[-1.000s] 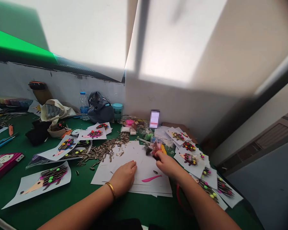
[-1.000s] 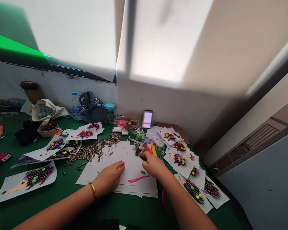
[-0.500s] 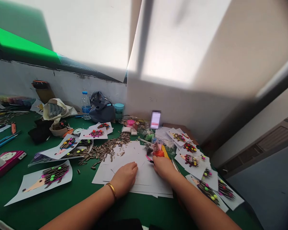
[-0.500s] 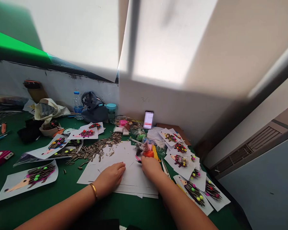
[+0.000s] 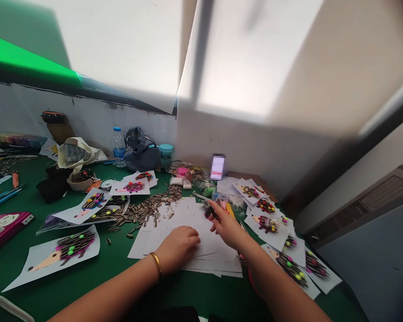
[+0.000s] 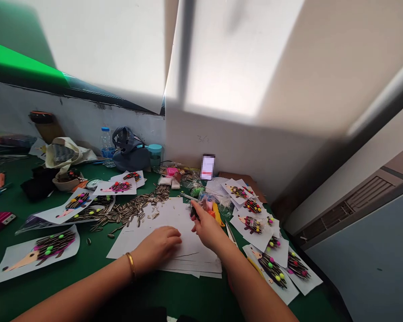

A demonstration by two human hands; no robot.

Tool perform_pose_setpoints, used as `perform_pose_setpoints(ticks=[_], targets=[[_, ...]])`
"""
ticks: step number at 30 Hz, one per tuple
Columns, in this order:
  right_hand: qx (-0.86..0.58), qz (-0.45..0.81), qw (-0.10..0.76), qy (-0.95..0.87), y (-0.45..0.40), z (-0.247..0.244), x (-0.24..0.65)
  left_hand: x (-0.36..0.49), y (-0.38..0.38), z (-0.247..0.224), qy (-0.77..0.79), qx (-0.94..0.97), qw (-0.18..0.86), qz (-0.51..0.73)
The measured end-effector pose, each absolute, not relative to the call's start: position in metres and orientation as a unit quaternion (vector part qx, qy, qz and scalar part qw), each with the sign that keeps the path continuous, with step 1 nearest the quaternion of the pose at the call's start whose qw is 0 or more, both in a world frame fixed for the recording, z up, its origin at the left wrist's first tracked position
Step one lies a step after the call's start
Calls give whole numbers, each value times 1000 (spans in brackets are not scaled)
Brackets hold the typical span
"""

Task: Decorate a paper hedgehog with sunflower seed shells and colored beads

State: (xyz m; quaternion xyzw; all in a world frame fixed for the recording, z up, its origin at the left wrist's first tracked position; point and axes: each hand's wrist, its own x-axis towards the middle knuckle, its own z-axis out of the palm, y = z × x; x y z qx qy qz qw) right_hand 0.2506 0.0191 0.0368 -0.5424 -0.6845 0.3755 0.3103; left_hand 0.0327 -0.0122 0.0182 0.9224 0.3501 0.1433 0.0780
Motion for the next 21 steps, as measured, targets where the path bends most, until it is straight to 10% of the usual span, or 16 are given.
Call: perform_pose_setpoints(ticks=[8,15,21], targets=[[-336,728,494,-335,11,10,198,5,-2,13,468,872,40,134],[-368,593,591,-403,17,-5,206,-1,-3,2,482,859,49,165],[-432,552,498,-511,2,-7,204,3,0,-1,473,862,59,172]])
